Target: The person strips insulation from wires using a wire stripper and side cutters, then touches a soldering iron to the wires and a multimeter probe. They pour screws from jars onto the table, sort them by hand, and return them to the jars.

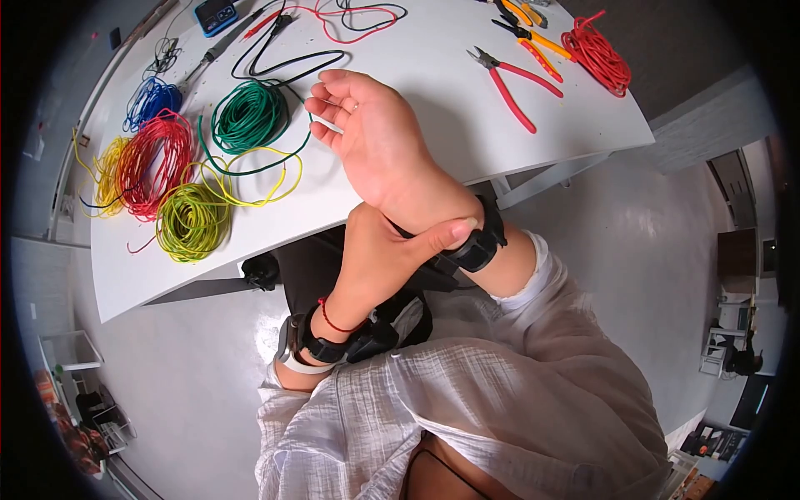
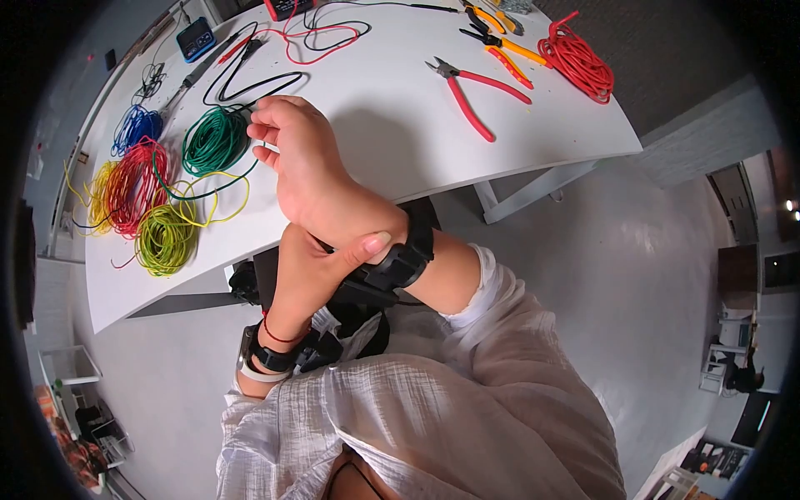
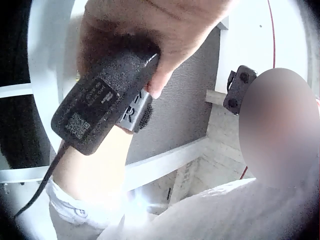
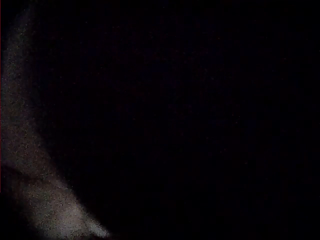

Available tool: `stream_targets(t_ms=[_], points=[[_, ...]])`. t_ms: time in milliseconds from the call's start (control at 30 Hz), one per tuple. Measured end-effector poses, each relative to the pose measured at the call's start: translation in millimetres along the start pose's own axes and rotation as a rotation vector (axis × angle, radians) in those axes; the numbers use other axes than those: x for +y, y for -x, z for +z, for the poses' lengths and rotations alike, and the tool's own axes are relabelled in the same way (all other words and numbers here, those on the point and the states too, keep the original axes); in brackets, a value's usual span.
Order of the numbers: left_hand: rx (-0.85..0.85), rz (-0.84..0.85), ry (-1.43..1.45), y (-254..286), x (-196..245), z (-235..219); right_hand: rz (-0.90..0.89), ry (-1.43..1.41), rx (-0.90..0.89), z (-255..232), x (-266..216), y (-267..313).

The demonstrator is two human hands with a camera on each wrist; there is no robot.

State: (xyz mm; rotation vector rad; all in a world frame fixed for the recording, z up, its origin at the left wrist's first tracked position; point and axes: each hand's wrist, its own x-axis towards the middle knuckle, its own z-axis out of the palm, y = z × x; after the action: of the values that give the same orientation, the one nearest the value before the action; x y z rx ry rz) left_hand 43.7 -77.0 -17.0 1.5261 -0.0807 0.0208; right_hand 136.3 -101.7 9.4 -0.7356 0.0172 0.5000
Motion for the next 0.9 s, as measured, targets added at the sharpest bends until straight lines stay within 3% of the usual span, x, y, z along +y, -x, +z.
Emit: stream_targets(t_ms=[133, 267, 367, 433, 467, 533, 667, 733, 833, 900], points=[[0.002, -0.077, 0.001, 1, -7, -3, 0.058, -0.022, -0.016, -3, -1, -3], [0.005, -0.032, -0.037, 6, -11, -3, 0.066, -0.047, -0.019, -3, -4, 1], [0.064, 0.033, -0.095, 6, -15, -1, 0.093, -0.042, -0.052, -7, -4, -2], [0.194, 0.225, -0.067, 3, -17, 3, 0.140, -0.045, -0.046, -7, -4, -3], [0.194, 0.225, -0.067, 4, -21, -1, 0.140, -0.045, -0.047, -7, -5, -2], [0.097, -0.009, -0.010, 5, -26, -11, 0.171, -0.058, -0.028, -7, -5, -2], [0.038, -0.040, -0.048, 6, -11, -7, 0.140, -0.050, -0.032, -4, -1, 0], [0.032, 0.077, 0.074, 3, -11, -1, 0.098, -0.059, 0.002, -1, 0, 1], [0.012, -0.025, 0.052, 2, -10, -3, 0.100, -0.061, 0.001, 0, 0, 2], [0.001, 0.012, 0.023, 1, -10, -4, 0.099, -0.059, -0.002, -1, 0, 2]])
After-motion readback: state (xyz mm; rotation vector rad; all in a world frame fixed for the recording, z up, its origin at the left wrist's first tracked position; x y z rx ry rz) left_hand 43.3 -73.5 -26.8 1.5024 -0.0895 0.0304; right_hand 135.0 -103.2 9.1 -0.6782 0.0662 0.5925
